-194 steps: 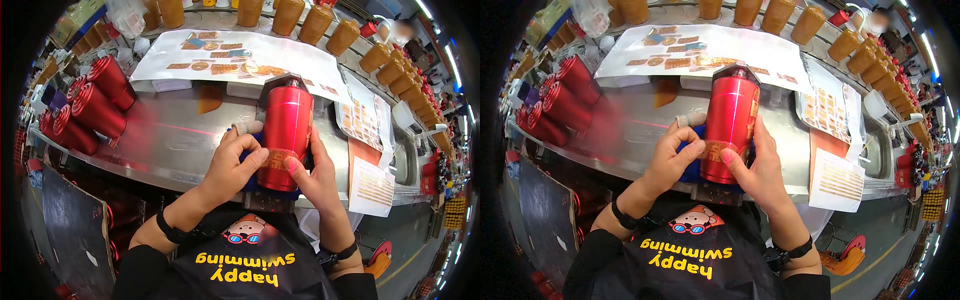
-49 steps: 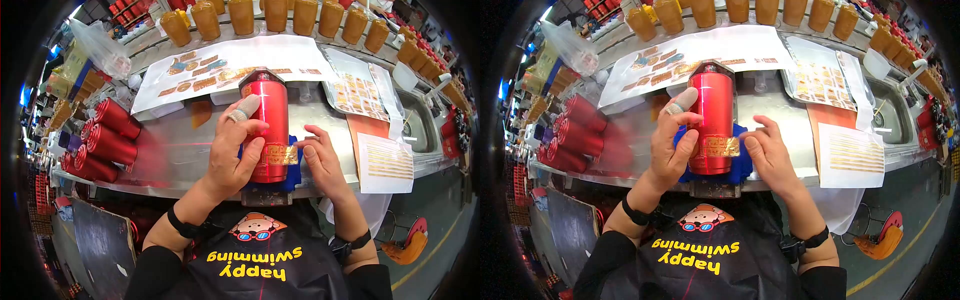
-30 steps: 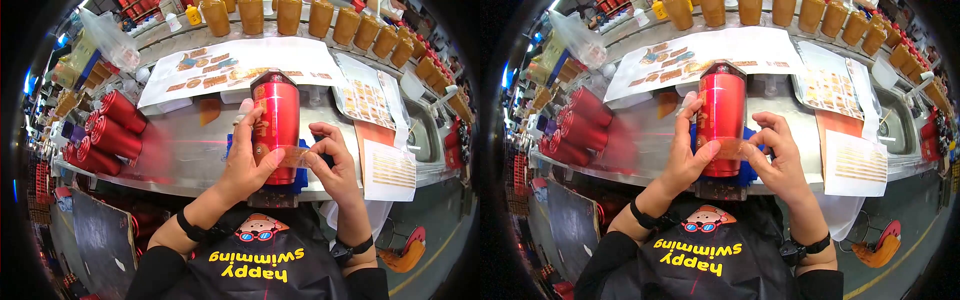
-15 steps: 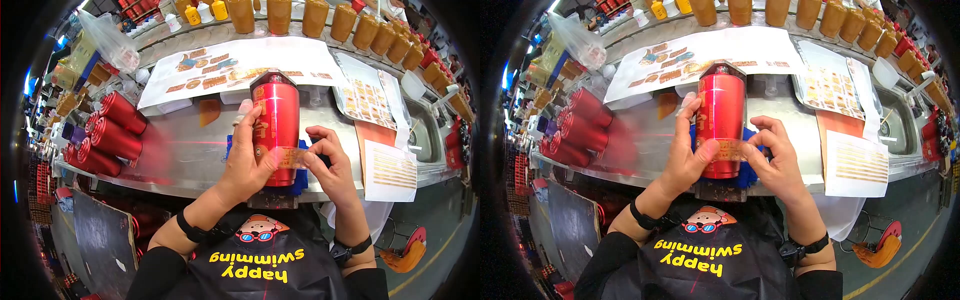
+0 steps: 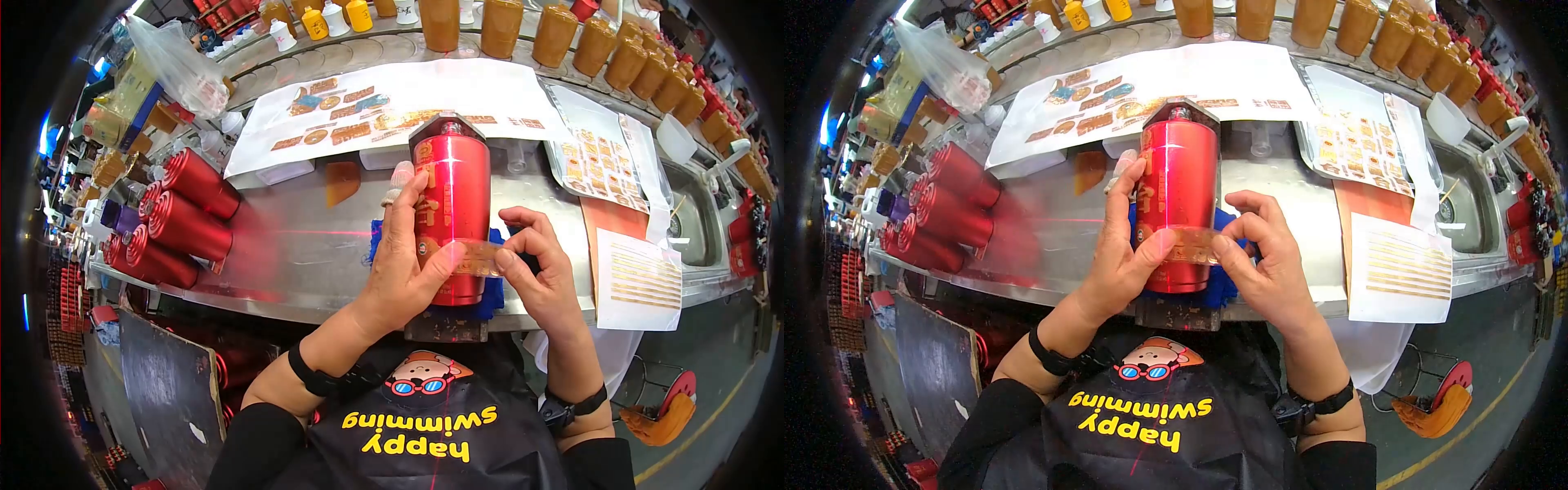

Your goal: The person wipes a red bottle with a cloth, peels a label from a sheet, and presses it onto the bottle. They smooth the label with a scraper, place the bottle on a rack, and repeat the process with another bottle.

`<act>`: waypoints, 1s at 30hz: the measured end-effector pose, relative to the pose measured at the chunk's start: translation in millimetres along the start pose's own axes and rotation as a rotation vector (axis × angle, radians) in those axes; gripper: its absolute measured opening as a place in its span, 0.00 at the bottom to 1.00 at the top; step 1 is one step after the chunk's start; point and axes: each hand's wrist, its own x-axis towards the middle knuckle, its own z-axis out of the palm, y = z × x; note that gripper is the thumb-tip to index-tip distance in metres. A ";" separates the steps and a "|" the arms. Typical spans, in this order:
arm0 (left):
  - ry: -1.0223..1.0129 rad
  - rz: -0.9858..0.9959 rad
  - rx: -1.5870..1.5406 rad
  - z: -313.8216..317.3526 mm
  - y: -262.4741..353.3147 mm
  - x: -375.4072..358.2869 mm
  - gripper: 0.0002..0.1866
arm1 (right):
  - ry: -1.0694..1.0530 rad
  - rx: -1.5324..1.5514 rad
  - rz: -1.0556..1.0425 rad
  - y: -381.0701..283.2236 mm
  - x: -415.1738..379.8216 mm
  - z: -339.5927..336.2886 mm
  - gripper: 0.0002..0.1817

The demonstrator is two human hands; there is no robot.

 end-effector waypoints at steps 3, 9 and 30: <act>0.007 0.012 -0.004 1.0 -0.7 -0.2 0.41 | 0.006 -0.013 -0.014 2.6 -0.8 0.5 0.08; 0.005 0.007 -0.003 1.3 -1.1 -0.8 0.40 | -0.001 0.003 0.050 5.9 -0.8 2.6 0.08; 0.001 -0.054 -0.159 -1.5 -2.4 -1.7 0.40 | -0.013 0.037 0.060 12.0 0.5 5.2 0.09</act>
